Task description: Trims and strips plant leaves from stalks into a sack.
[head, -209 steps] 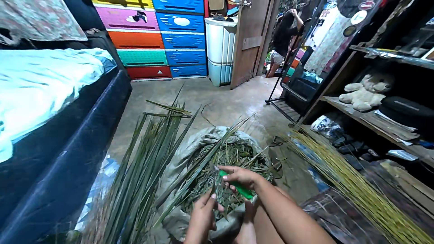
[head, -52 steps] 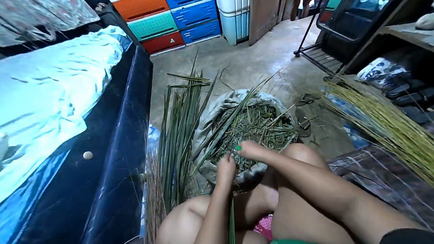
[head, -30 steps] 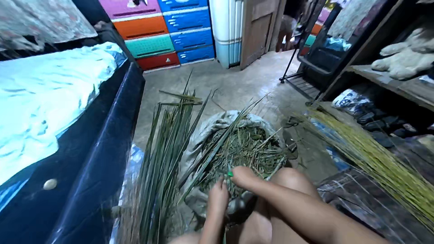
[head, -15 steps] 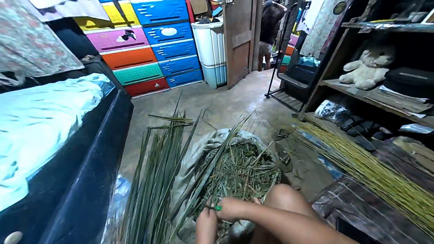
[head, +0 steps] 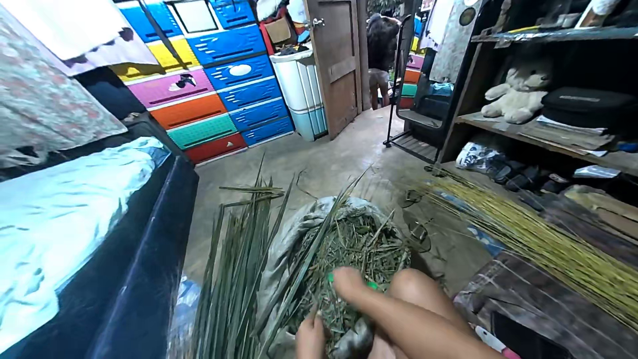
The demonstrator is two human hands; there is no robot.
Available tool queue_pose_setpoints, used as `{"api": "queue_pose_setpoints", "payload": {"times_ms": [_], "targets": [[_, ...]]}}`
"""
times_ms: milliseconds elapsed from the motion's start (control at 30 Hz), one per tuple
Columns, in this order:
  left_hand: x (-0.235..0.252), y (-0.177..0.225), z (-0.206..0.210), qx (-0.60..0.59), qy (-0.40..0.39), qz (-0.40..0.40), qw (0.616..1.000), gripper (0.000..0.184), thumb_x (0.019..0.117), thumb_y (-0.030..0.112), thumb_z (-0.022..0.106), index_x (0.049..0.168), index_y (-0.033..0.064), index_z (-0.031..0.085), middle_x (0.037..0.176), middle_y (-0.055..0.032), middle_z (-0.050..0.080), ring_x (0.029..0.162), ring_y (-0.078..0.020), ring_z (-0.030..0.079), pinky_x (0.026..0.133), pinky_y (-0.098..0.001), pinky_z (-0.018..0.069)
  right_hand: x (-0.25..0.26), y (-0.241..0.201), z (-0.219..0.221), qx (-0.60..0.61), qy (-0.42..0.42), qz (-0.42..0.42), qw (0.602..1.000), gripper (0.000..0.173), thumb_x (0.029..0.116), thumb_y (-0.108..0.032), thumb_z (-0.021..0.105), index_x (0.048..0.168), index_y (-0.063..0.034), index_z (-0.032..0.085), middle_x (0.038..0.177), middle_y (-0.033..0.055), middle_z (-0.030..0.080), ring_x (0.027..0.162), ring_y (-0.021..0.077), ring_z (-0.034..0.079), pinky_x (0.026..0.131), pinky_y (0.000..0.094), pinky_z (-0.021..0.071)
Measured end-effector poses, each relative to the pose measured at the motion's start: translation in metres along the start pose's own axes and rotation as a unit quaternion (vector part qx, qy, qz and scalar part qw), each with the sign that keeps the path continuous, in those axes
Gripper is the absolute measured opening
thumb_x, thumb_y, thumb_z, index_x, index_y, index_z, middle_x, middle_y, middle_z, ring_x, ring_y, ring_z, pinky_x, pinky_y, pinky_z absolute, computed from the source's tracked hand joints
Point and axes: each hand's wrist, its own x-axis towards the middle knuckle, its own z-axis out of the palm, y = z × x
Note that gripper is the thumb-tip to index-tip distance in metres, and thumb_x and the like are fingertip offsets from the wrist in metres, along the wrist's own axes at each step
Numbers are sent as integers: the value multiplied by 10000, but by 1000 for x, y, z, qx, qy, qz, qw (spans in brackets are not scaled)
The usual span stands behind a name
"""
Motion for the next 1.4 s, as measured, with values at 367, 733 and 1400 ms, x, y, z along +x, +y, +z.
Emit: {"api": "queue_pose_setpoints", "payload": {"times_ms": [367,733,1400], "targets": [[-7,13,-21,-263,-19,-37,964,378,1134,203,366,1368,-27,554,661,-53,649,398,-64,428,396,-232,390,-27,-1,-5,-11,-53,-114,992,355,1054,-289,543,1200,9,669,1171,268,678,1114,443,656,916,662,493],[-6,20,-23,-329,-50,-44,942,348,1135,198,366,1319,-31,552,628,-53,624,372,-48,400,365,-209,373,-24,1,-20,-13,-47,-131,990,331,1063,-287,517,1149,-2,661,1104,241,676,1066,411,656,881,634,491],[-20,34,-5,-257,-101,20,961,480,1088,97,473,1546,-6,372,773,-110,698,399,-93,522,399,-238,477,9,13,-42,345,21,-94,934,289,1088,-242,545,1262,-22,616,1002,129,610,794,195,545,742,385,469]]}}
